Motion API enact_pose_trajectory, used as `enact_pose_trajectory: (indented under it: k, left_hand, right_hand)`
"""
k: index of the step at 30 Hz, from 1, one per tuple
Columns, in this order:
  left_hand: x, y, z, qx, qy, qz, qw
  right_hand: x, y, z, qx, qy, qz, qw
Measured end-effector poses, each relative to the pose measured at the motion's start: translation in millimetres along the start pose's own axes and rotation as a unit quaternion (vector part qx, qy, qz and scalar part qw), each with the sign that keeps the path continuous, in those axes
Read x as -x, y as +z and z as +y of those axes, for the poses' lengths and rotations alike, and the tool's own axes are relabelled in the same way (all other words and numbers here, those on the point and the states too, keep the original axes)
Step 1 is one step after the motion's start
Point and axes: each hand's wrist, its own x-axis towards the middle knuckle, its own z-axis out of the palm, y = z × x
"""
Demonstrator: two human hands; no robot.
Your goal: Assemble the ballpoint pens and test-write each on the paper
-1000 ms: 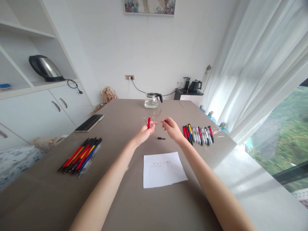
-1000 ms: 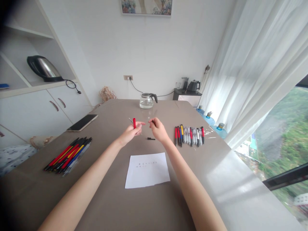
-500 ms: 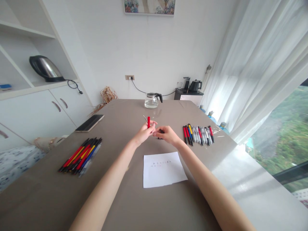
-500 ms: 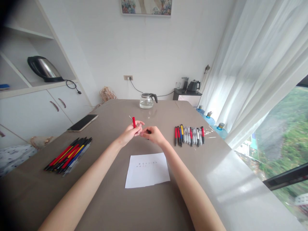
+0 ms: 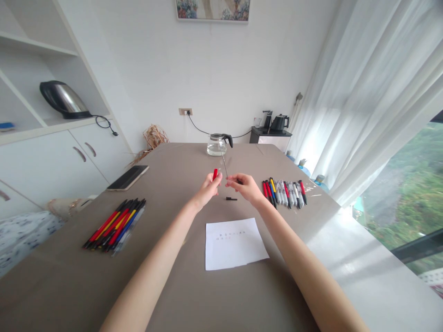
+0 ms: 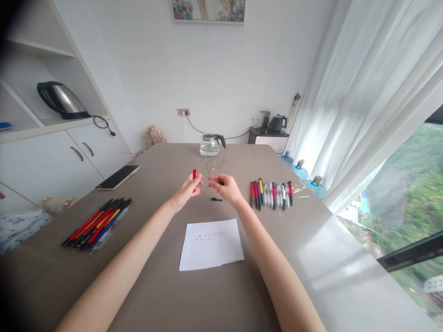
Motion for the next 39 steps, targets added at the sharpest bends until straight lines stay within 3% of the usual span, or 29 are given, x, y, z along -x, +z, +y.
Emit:
enact_pose_trajectory:
  k: [6,13,26,33,39]
  left_hand:
    - [1,9.2,-10,0.002,-0.008,-0.060,0.998]
    - [2,15.6,-23,-0.074,-0.004,-0.099,0.992]
    - [3,16.8,-21,-0.054,0.008,-0.132,0.990]
    - [5,16.7,-16,0.064,-0.004,-0.164,0.984]
    - [5,18.6,-16,0.037,0.040,-0.148,0.988]
  right_hand:
    - [2,-11,-21,-0.012,-0.024,0.075,0.997]
    - [3,-11,-29,0.064,-0.048,0.092,0.993]
    - [4,-9,-30,0.136,-0.070,0.038,0.987]
    - [4,-12,-33,0.156,-0.077,0.015,0.985]
    - [5,-12,-35,0.243,-0.110,0.014,0.964]
